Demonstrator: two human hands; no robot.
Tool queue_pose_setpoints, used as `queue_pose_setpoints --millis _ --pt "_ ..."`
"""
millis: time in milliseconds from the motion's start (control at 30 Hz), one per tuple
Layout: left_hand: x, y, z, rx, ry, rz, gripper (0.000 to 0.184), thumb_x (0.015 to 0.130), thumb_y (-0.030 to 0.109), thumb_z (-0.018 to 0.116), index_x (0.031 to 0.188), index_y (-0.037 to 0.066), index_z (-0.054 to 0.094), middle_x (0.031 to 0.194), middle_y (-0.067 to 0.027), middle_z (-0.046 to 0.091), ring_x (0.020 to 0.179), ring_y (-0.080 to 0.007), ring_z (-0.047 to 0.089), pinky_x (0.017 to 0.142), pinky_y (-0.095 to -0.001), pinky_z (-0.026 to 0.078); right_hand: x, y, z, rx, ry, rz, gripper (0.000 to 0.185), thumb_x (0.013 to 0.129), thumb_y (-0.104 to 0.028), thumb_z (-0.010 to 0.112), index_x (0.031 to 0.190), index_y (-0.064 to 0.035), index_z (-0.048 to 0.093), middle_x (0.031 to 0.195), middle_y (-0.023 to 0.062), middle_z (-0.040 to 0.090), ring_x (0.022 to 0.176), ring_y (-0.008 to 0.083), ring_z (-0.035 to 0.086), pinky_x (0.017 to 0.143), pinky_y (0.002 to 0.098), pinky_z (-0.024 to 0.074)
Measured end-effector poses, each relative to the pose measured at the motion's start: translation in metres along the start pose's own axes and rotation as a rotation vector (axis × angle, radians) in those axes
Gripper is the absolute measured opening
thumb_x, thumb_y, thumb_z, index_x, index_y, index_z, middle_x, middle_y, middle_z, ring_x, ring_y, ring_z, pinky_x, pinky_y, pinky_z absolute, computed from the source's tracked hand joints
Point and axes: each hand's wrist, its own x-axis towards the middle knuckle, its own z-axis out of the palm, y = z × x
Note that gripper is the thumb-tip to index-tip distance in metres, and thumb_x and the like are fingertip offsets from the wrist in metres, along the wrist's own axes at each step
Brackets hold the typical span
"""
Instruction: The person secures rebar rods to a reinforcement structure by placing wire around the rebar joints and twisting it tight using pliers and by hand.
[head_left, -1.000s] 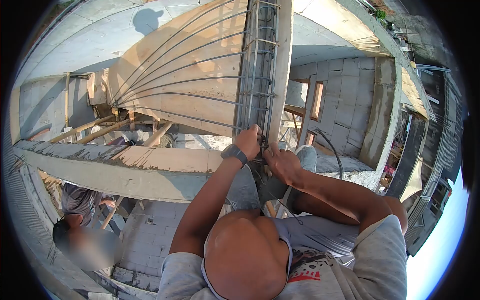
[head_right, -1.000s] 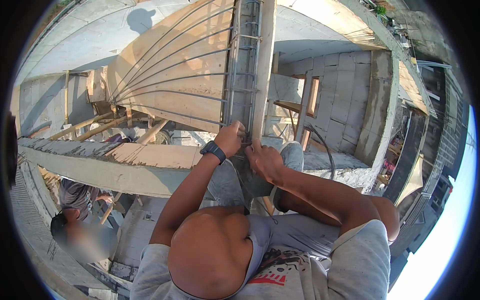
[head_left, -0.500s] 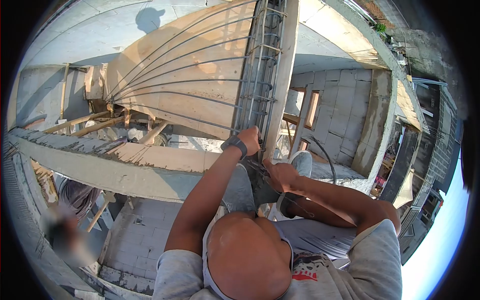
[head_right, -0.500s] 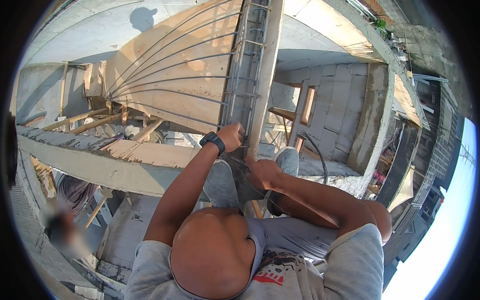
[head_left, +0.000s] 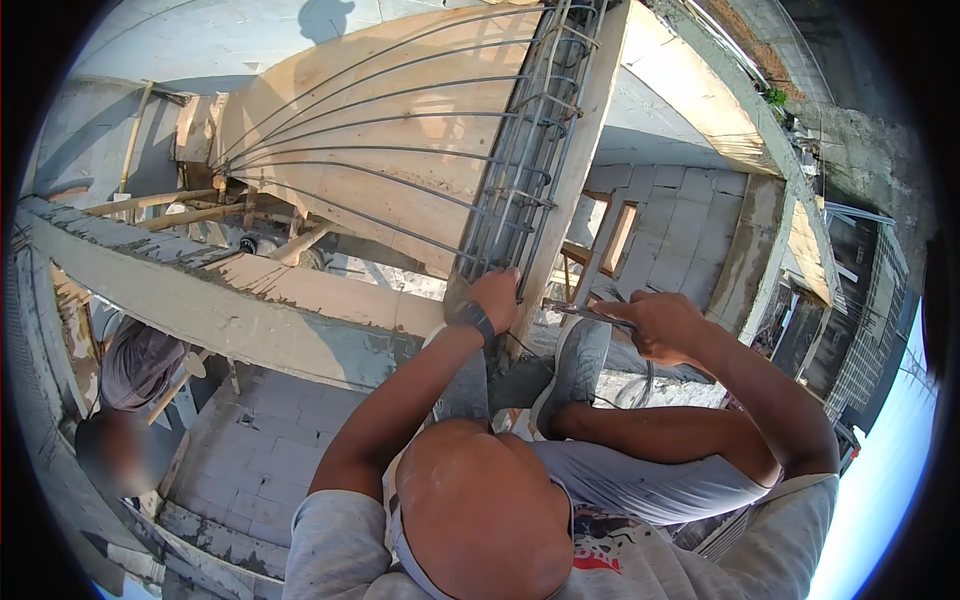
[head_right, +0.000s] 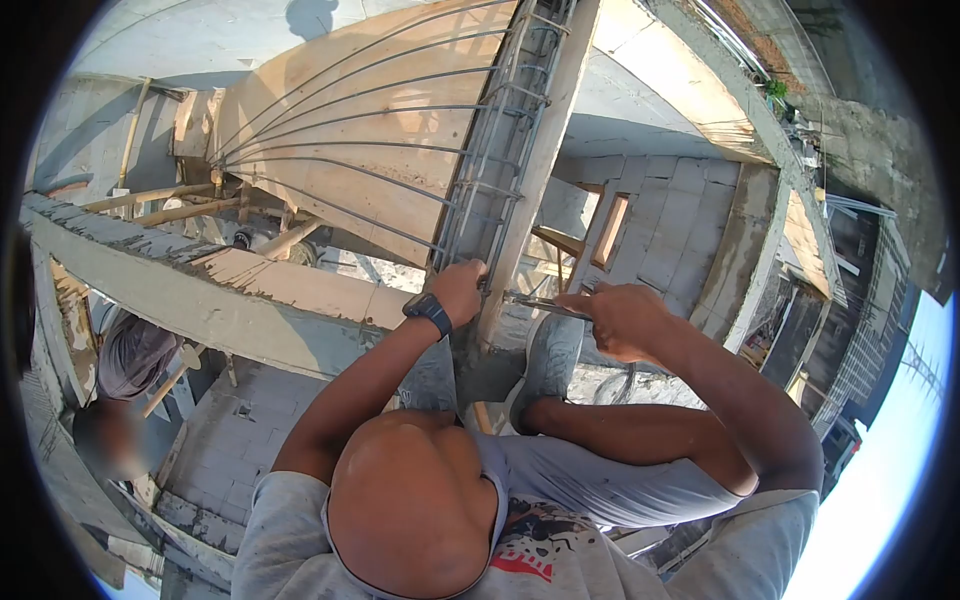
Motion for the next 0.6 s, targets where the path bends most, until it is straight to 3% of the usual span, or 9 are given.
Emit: queue_pose_setpoints --millis 100,267,400,500,600 --pt "-0.011 -0.002 -0.001 -0.137 0.04 0.082 0.031 0.075 -0.003 0.057 0.106 0.001 0.057 0.103 -0.0216 0.064 0.099 -0.0413 0.06 0.084 -0.0498 0.049 0.017 -0.019 0.0 -0.236 0.194 0.018 0.069 0.083 -0.016 0.068 0.146 -0.0268 0.042 0.12 0.0144 0.053 0.112 0.0318 0.057 0.086 0.044 0.0524" --pt "-0.025 0.01 -0.017 0.066 0.061 0.018 0.041 0.071 0.0 0.063 0.111 0.003 0.055 0.115 -0.0214 0.054 0.104 -0.0422 0.057 0.085 -0.0483 0.048 0.053 -0.03 0.007 -0.442 0.489 -0.065 0.067 0.086 -0.02 0.066 0.148 -0.0229 0.04 0.136 0.0203 0.046 0.131 0.0382 0.043 0.099 0.0474 0.047" --pt "-0.045 0.014 -0.049 0.186 0.219 -0.014 0.057 0.065 0.008 0.071 0.118 0.002 0.05 0.118 -0.0202 0.05 0.101 -0.0423 0.055 0.088 -0.0491 0.047 0.063 -0.037 -0.005 -0.534 0.472 -0.038 0.062 0.088 -0.023 0.064 0.146 -0.0193 0.042 0.143 0.0205 0.041 0.139 0.0383 0.033 0.105 0.052 0.0416" --pt "-0.046 -0.003 -0.048 0.07 0.346 -0.053 0.081 0.063 0.013 0.076 0.134 0.003 0.037 0.127 -0.021 0.046 0.107 -0.0412 0.055 0.094 -0.0481 0.046 0.073 -0.042 -0.005 -0.62 0.433 -0.015 0.06 0.088 -0.025 0.062 0.145 -0.017 0.043 0.145 0.019 0.041 0.14 0.0373 0.032 0.107 0.0531 0.0384" --pt "-0.031 -0.034 -0.044 -0.541 0.019 -0.147 0.097 0.064 0.015 0.076 0.143 0.001 0.022 0.125 -0.0233 0.056 0.114 -0.0398 0.056 0.098 -0.0441 0.045 0.079 -0.049 -0.004 -0.657 0.401 -0.029 0.058 0.09 -0.026 0.059 0.145 -0.0148 0.044 0.147 0.0181 0.039 0.141 0.0369 0.029 0.11 0.0532 0.0342"
